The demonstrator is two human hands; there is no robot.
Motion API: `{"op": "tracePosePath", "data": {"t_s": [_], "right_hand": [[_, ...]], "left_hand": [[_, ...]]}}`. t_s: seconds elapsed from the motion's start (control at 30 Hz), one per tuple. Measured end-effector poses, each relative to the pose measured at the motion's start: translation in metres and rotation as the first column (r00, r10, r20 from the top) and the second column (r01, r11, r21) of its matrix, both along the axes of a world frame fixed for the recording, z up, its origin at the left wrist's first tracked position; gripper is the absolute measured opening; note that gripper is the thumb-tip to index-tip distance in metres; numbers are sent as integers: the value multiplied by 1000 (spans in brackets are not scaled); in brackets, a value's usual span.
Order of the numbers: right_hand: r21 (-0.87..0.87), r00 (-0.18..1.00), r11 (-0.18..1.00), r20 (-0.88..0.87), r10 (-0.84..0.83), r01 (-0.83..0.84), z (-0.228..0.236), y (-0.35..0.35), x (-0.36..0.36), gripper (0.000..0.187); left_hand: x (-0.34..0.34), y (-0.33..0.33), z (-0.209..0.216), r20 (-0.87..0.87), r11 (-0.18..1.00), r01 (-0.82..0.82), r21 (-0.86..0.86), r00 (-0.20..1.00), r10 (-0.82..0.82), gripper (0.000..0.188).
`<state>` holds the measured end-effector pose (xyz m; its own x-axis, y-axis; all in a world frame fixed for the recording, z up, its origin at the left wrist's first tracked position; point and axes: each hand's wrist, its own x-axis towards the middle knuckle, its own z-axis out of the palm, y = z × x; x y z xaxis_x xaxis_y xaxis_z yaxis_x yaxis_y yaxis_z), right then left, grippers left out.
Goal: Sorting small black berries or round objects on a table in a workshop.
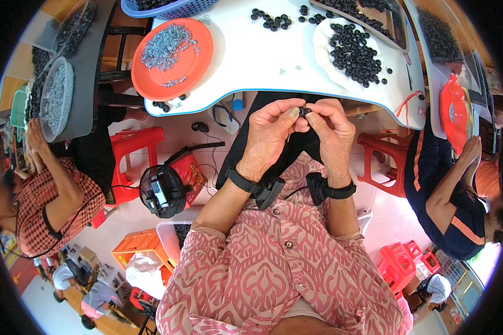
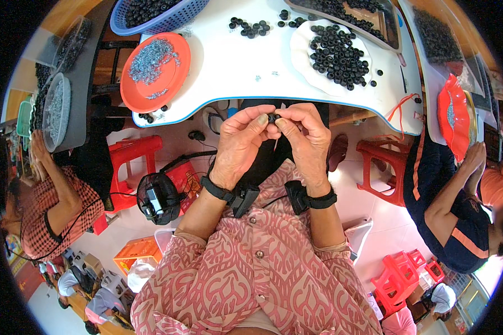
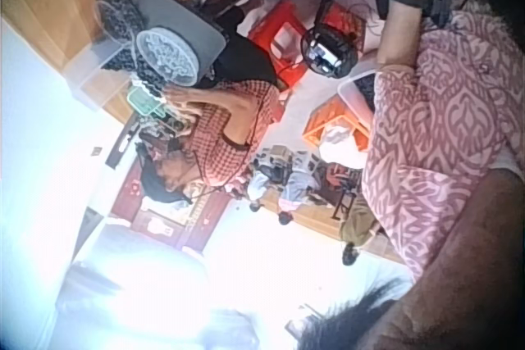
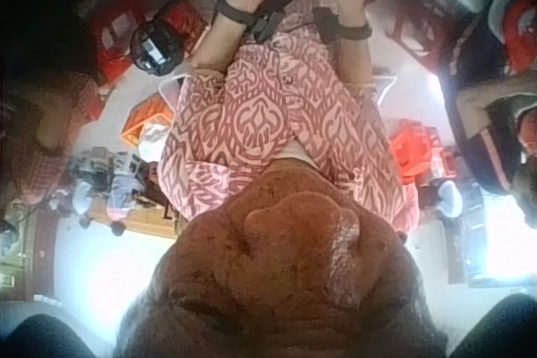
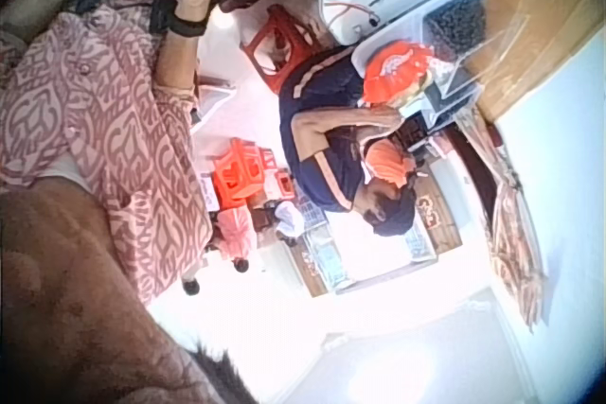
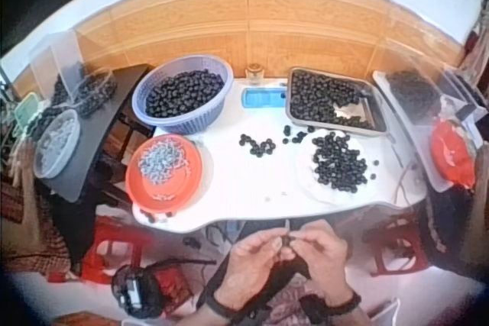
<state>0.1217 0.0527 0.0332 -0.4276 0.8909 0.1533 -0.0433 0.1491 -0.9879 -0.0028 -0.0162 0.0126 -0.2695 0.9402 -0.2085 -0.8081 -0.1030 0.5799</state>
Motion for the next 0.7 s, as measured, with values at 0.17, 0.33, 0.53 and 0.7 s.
{"op": "tracePosePath", "data": {"t_s": [0.17, 0.33, 0.53, 0.7], "right_hand": [[63, 997, 998, 73, -20, 15, 4, -1, 0, 15], [216, 989, 976, 139, -48, 18, 7, 0, -1, 15], [339, 972, 941, 223, -77, -3, 15, -1, -4, 16], [398, 953, 918, 280, -120, -1, 14, -4, -5, 16]], "left_hand": [[1, -1, 0, -50, 1000, -12, -19, 999, 11, 22], [2, -1, 2, -160, 999, -37, -39, 987, 31, 22], [5, -2, 6, -380, 991, -108, -80, 922, 69, 21], [6, -2, 9, -292, 985, -145, -95, 950, 111, 22]]}}
